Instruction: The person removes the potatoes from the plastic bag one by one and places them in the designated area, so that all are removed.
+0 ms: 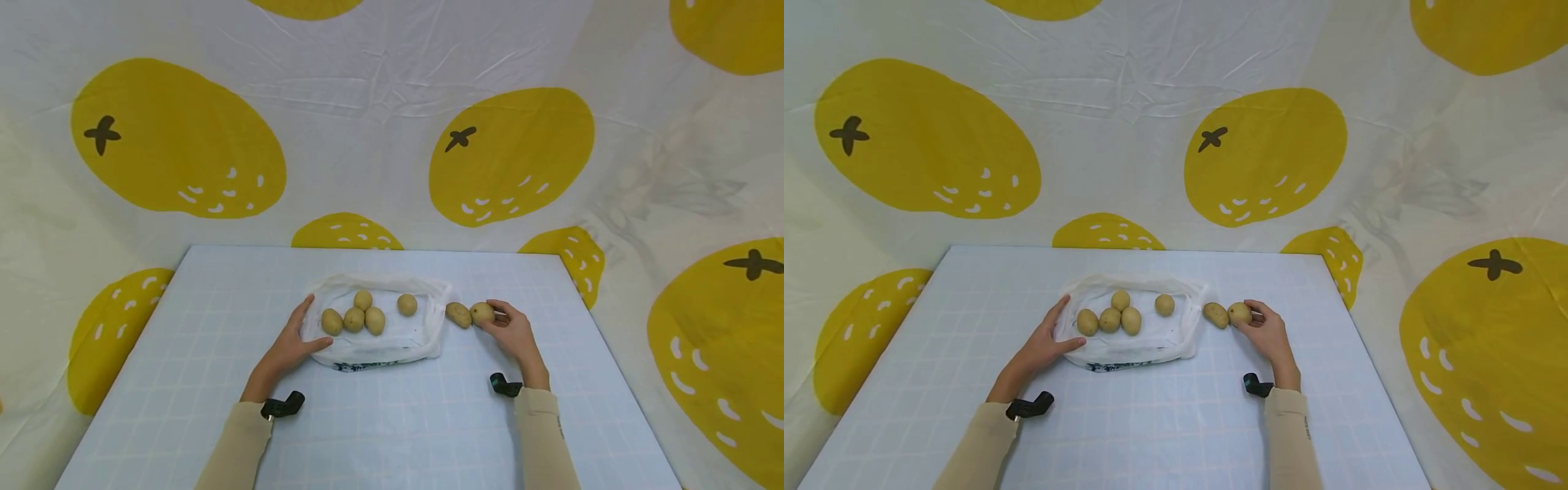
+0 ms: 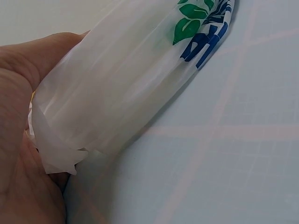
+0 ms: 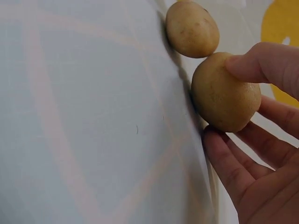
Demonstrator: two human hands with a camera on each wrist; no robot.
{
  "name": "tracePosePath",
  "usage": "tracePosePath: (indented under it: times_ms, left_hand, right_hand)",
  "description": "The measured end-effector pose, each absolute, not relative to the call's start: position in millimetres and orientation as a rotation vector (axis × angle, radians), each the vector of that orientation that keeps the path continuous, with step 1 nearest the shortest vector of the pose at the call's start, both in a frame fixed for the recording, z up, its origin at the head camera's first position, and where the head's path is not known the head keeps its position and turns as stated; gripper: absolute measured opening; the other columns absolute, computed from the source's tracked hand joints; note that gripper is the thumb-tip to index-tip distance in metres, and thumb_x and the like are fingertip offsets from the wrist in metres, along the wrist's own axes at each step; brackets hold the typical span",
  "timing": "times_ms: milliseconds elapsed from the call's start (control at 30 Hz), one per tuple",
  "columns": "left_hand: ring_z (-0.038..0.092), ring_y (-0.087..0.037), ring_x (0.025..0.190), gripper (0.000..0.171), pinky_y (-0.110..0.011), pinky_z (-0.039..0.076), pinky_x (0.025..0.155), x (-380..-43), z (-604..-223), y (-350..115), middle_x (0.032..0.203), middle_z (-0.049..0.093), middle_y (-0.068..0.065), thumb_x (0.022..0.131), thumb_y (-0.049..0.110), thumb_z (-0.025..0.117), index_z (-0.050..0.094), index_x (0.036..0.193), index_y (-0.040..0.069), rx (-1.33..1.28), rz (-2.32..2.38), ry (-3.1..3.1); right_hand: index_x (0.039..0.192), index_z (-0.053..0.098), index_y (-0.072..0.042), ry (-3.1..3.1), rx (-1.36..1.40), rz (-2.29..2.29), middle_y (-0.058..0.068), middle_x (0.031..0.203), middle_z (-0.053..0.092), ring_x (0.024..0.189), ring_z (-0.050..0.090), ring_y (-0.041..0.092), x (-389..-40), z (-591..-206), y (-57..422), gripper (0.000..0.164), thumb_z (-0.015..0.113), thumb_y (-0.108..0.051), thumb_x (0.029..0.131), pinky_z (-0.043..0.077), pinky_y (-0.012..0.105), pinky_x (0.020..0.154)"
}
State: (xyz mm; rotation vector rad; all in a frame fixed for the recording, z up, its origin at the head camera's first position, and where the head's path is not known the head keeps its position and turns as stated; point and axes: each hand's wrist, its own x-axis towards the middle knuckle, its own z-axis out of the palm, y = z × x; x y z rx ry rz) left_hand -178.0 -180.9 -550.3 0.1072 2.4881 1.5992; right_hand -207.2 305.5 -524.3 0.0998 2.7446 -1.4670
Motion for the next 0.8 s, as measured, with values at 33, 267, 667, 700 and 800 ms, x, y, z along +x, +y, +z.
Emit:
tracePosePath:
  times_ms: [33, 267, 667, 700, 800]
  left_hand:
    - [0.003, -0.040, 0.160, 0.114, -0.064, 0.009, 0.127, -177.8, -550.0, -181.0, 0.174, 0.004, -0.014, 0.086, 0.031, 0.085, 0.006, 0.167, 0.018, 0.108, 1.600, 2.490]
    - [0.003, -0.040, 0.160, 0.113, -0.064, 0.009, 0.127, -177.6, -550.3, -181.1, 0.174, 0.004, -0.014, 0.086, 0.031, 0.085, 0.007, 0.167, 0.019, 0.108, 1.596, 2.496]
    - [0.004, -0.040, 0.160, 0.113, -0.064, 0.010, 0.127, -177.8, -549.7, -179.9, 0.174, 0.004, -0.014, 0.086, 0.031, 0.085, 0.007, 0.167, 0.018, 0.112, 1.599, 2.492]
    - [0.004, -0.040, 0.160, 0.113, -0.064, 0.010, 0.126, -177.7, -549.6, -179.8, 0.174, 0.004, -0.014, 0.086, 0.031, 0.085, 0.007, 0.167, 0.018, 0.111, 1.596, 2.493]
    - [0.004, -0.040, 0.160, 0.113, -0.065, 0.010, 0.126, -177.7, -549.5, -180.0, 0.174, 0.004, -0.015, 0.086, 0.031, 0.084, 0.006, 0.167, 0.018, 0.107, 1.597, 2.486]
  right_hand:
    - [0.144, 0.056, -0.005, 2.748, 0.095, -1.461, 0.021, 0.145, 0.058, 0.127, 0.061, 0.039, -207.4, -524.3, 305.4, 0.059, 0.077, -0.025, 0.093, 0.051, 0.052, 0.108]
    - [0.145, 0.055, -0.005, 2.741, 0.080, -1.453, 0.022, 0.146, 0.057, 0.129, 0.059, 0.041, -208.6, -523.9, 305.0, 0.059, 0.077, -0.026, 0.094, 0.050, 0.053, 0.109]
    - [0.148, 0.052, -0.006, 2.741, 0.072, -1.399, 0.022, 0.149, 0.053, 0.131, 0.056, 0.042, -209.1, -523.8, 305.5, 0.063, 0.075, -0.031, 0.095, 0.048, 0.054, 0.111]
    - [0.148, 0.052, -0.006, 2.738, 0.072, -1.400, 0.022, 0.150, 0.053, 0.132, 0.056, 0.042, -209.2, -523.9, 305.5, 0.063, 0.075, -0.032, 0.095, 0.047, 0.055, 0.111]
    - [0.148, 0.052, -0.008, 2.737, 0.064, -1.397, 0.021, 0.150, 0.053, 0.132, 0.056, 0.042, -209.9, -525.0, 306.0, 0.065, 0.075, -0.036, 0.094, 0.048, 0.055, 0.111]
